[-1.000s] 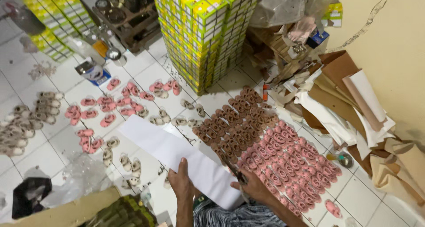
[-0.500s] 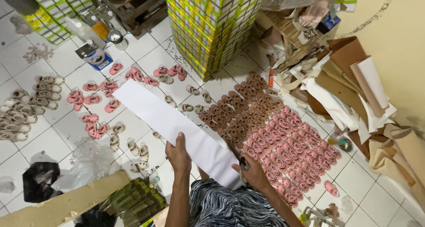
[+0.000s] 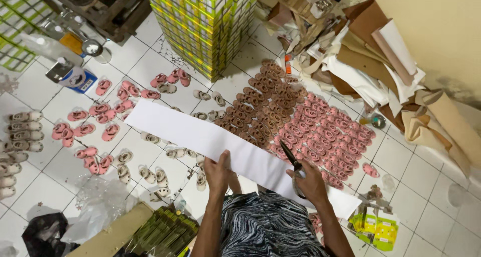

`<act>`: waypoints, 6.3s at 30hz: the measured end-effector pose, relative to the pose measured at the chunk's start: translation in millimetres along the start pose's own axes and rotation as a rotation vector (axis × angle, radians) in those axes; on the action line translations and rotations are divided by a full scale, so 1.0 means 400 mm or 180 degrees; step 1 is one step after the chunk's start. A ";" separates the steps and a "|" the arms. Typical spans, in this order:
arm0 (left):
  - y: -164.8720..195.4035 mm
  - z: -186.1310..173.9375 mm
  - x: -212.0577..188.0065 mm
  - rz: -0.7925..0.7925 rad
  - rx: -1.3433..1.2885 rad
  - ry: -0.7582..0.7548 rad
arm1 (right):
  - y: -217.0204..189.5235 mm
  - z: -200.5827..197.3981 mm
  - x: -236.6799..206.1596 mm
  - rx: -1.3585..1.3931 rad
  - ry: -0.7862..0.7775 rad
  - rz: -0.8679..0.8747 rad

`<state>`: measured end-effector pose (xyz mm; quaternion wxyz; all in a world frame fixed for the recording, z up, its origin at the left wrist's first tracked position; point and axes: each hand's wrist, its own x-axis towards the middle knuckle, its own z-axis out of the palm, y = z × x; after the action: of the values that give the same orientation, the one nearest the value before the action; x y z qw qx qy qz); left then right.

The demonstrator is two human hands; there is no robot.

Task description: The person sits on the floor and sorts through a pile of folded foam or fabric sheets in various colors. They select a white sheet, unfold it, and then use scissors to cut a strip from the material.

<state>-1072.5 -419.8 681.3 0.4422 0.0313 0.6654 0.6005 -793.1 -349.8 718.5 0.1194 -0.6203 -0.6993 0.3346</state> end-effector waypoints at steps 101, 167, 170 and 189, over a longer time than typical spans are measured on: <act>-0.069 0.410 -0.040 -0.1935 -0.0765 -0.3331 | 0.044 0.227 -0.670 0.2185 0.1431 0.2930; -1.610 -0.051 -2.378 -0.3135 0.5021 -0.7282 | 0.939 0.217 -2.291 0.3690 0.7379 0.4240; -1.712 -0.127 -2.488 -0.2213 0.4532 -0.8127 | 1.002 0.274 -2.445 0.3392 0.7954 0.3135; -2.108 -0.300 -3.323 -0.1617 0.0864 -0.6132 | 1.154 0.341 -3.464 0.2621 0.5441 0.4470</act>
<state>71.7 -1507.1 702.7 0.8998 0.4110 0.0740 0.1262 -229.0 -1703.1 675.9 0.5298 -0.8064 0.2629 0.0033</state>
